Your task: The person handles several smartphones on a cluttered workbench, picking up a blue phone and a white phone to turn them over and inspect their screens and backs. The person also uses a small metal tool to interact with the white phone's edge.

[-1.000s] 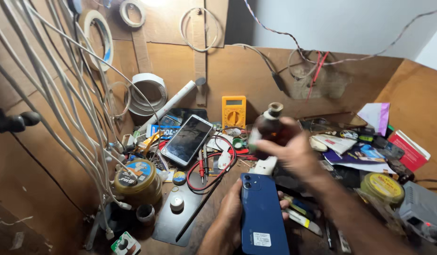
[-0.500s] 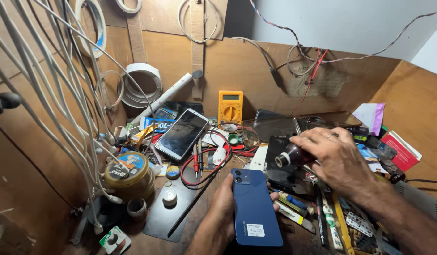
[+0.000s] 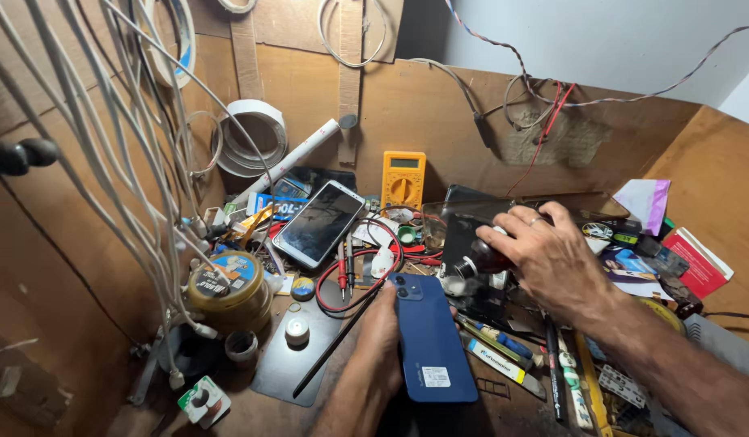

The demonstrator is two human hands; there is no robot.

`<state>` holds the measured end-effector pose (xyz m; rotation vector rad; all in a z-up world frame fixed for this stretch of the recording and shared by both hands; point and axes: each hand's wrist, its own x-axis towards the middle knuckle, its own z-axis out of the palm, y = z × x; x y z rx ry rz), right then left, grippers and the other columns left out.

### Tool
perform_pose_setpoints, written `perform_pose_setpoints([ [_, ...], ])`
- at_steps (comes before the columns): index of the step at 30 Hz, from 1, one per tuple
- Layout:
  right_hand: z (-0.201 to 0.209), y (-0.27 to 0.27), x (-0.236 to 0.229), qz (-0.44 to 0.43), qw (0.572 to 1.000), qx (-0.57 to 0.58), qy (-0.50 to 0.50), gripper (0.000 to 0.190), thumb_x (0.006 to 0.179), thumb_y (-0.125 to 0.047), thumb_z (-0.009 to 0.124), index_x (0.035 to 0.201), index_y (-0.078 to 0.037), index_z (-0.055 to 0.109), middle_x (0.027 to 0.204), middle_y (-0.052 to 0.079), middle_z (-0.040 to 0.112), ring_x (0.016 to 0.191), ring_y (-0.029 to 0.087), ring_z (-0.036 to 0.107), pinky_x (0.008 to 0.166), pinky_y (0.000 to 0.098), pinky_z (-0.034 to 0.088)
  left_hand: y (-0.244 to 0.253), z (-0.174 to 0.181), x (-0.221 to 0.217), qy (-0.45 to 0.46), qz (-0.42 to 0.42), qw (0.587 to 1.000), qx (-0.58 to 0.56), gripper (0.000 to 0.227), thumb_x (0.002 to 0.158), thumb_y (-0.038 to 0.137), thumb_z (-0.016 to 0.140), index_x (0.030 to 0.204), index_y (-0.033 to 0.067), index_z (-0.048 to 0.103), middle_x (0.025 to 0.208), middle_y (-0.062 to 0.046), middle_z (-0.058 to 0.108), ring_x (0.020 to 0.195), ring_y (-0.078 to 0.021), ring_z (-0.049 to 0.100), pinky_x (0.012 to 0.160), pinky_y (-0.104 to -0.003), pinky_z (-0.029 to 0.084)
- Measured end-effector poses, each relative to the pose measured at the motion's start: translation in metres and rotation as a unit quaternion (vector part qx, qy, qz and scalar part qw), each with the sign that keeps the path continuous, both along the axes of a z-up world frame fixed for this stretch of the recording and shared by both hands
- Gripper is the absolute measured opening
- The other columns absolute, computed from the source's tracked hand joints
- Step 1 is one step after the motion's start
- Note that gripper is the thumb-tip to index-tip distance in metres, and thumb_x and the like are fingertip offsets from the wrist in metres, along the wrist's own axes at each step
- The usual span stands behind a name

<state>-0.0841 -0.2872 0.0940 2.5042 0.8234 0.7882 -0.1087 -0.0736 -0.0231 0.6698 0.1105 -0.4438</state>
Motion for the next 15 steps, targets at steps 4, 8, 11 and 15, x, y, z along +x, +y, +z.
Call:
perform_pose_setpoints([
  [4, -0.001, 0.011, 0.008, 0.005, 1.000, -0.014, -0.017, 0.044, 0.081, -0.002, 0.065, 0.123, -0.015, 0.068, 0.116, 0.006, 0.070, 0.114, 0.023, 0.062, 0.096, 0.0475, 0.043, 0.003, -0.007, 0.010, 0.001, 0.022, 1.000, 0.001, 0.061, 0.108, 0.046, 0.028, 0.119, -0.0010, 0.065, 0.094, -0.019, 0.074, 0.079, -0.0277, 0.073, 0.073, -0.042, 0.062],
  [8, -0.003, 0.021, 0.016, 0.010, 0.999, -0.024, -0.024, 0.043, 0.080, -0.008, 0.070, 0.122, -0.015, 0.068, 0.115, 0.005, 0.070, 0.112, 0.022, 0.062, 0.095, 0.0462, 0.044, 0.008, -0.010, 0.021, 0.017, 0.021, 1.000, -0.005, 0.059, 0.108, 0.044, 0.027, 0.120, -0.0002, 0.065, 0.095, -0.020, 0.074, 0.081, -0.0284, 0.073, 0.074, -0.042, 0.061],
  [11, -0.003, 0.025, 0.021, -0.019, 0.999, -0.036, 0.006, 0.058, 0.068, -0.014, 0.080, 0.125, -0.017, 0.068, 0.113, 0.003, 0.069, 0.111, 0.021, 0.062, 0.092, 0.0448, 0.043, 0.008, -0.012, 0.029, 0.019, 0.016, 1.000, 0.001, 0.059, 0.108, 0.043, 0.027, 0.121, -0.0009, 0.065, 0.097, -0.020, 0.074, 0.082, -0.0296, 0.073, 0.074, -0.043, 0.061],
  [15, -0.002, 0.031, 0.026, -0.031, 0.998, -0.046, 0.007, 0.062, 0.063, -0.018, 0.088, 0.122, -0.017, 0.067, 0.110, 0.001, 0.069, 0.109, 0.020, 0.062, 0.091, 0.0440, 0.044, 0.014, -0.013, 0.039, -0.004, 0.002, 1.000, 0.003, 0.060, 0.108, 0.041, 0.027, 0.122, -0.0040, 0.064, 0.099, -0.022, 0.074, 0.084, -0.0305, 0.074, 0.076, -0.043, 0.062],
])
